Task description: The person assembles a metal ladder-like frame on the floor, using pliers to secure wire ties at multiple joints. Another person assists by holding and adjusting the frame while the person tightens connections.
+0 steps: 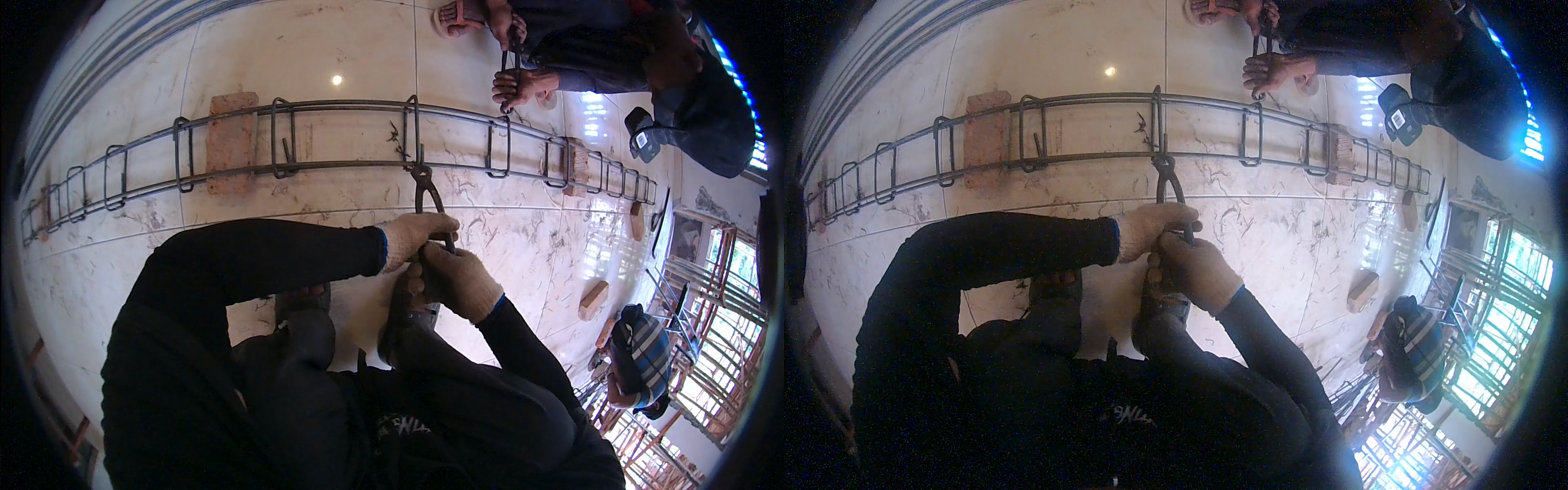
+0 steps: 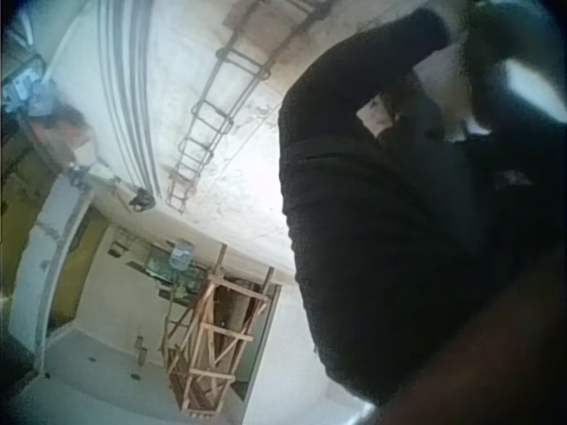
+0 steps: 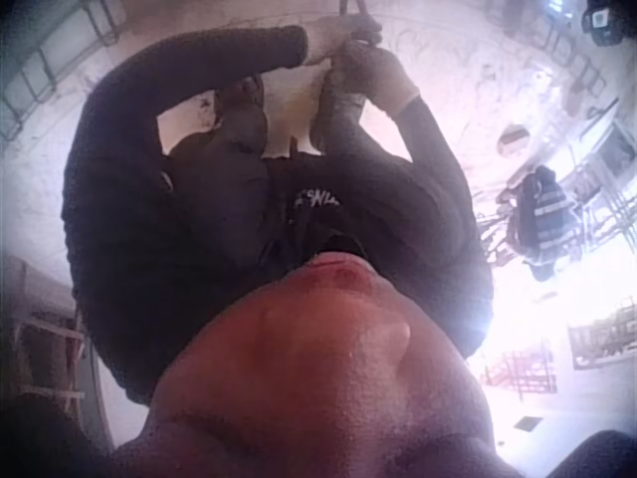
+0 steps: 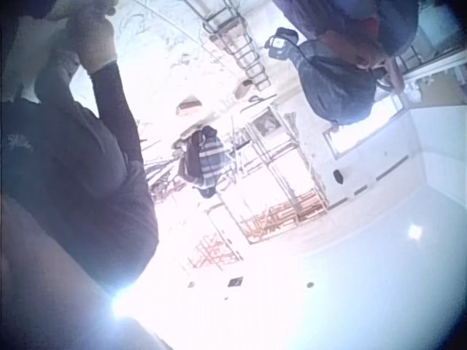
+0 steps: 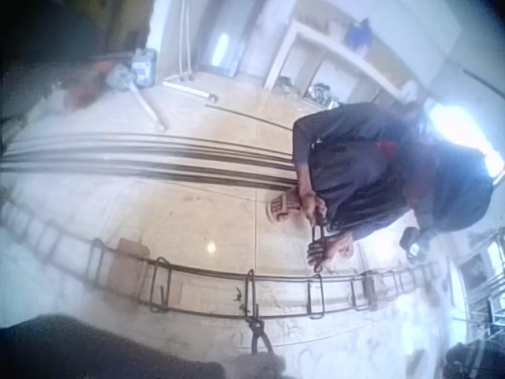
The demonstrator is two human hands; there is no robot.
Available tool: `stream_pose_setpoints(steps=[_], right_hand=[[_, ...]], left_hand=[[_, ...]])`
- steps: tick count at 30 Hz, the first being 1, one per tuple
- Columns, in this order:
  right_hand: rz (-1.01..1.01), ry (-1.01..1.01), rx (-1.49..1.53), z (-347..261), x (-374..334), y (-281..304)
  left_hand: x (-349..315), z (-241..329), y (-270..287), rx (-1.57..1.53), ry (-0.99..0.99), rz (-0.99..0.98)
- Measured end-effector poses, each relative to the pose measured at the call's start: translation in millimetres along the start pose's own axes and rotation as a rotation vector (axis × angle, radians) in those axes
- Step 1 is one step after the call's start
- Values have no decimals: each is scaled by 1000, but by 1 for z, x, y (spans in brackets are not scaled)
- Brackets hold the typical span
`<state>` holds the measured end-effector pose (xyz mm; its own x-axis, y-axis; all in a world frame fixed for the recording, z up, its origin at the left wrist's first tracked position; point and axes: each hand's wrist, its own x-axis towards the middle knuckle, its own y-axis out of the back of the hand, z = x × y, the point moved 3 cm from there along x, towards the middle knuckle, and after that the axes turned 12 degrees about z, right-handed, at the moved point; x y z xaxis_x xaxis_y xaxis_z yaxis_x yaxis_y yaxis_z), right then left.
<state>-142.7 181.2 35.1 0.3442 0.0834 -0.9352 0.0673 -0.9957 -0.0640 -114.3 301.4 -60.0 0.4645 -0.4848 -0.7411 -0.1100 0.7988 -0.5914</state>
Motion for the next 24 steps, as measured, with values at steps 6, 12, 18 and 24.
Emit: stream_pose_setpoints(steps=[6,12,18,24], right_hand=[[-172,-82,188,-4,-2,11],[611,749,-1283,-32,-41,-15],[709,581,-1362,-20,-13,-11],[-22,489,-648,-22,2,37]], left_hand=[[1,23,-19,-241,-70,49],[17,10,-30,-138,-91,314],[14,8,-35,-69,-124,296],[3,12,-23,-22,6,95]])
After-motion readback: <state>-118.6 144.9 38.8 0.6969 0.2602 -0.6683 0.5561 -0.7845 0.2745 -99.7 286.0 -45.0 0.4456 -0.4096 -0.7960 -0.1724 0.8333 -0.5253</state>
